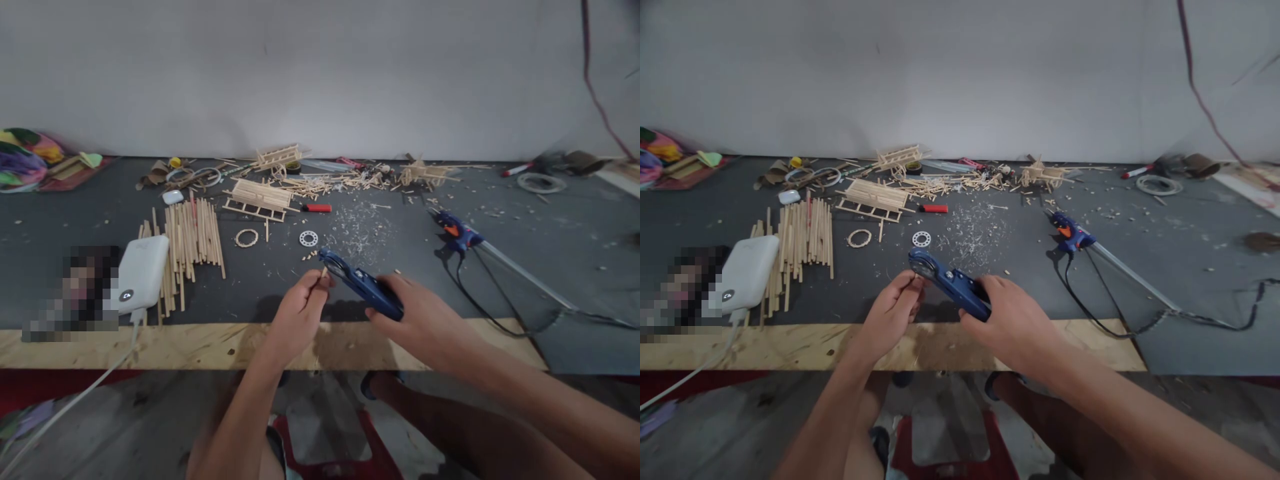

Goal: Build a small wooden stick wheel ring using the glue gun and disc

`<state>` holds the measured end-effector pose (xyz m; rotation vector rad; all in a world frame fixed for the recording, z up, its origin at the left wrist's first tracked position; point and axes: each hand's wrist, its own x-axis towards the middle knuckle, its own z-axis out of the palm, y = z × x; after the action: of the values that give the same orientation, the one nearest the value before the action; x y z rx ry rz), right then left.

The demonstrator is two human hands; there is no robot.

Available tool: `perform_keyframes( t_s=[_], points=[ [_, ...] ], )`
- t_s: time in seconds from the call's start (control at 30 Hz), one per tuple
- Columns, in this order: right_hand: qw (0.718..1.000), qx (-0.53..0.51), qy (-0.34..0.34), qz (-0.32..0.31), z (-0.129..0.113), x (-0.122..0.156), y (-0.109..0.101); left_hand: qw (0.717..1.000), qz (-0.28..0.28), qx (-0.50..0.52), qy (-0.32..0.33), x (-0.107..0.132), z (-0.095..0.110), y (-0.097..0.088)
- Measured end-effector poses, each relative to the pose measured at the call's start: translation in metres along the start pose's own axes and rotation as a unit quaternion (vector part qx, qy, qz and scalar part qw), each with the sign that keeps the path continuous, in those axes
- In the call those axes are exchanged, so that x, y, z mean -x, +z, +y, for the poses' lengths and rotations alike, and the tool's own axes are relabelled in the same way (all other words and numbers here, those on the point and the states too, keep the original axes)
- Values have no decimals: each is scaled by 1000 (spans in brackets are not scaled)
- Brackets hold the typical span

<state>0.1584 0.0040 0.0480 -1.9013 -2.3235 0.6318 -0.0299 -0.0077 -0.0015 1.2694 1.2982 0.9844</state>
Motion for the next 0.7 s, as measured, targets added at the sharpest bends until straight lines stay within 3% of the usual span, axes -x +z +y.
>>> perform_keyframes(
  t_s=[0.33, 0.7],
  points=[
    [1000, -3, 8, 1, -7, -4, 6, 1000, 5, -9, -8, -1, -1, 8],
    [999, 4, 31, 4, 3, -10, 4, 999, 21, -27, -14, -14, 1, 25]
  ],
)
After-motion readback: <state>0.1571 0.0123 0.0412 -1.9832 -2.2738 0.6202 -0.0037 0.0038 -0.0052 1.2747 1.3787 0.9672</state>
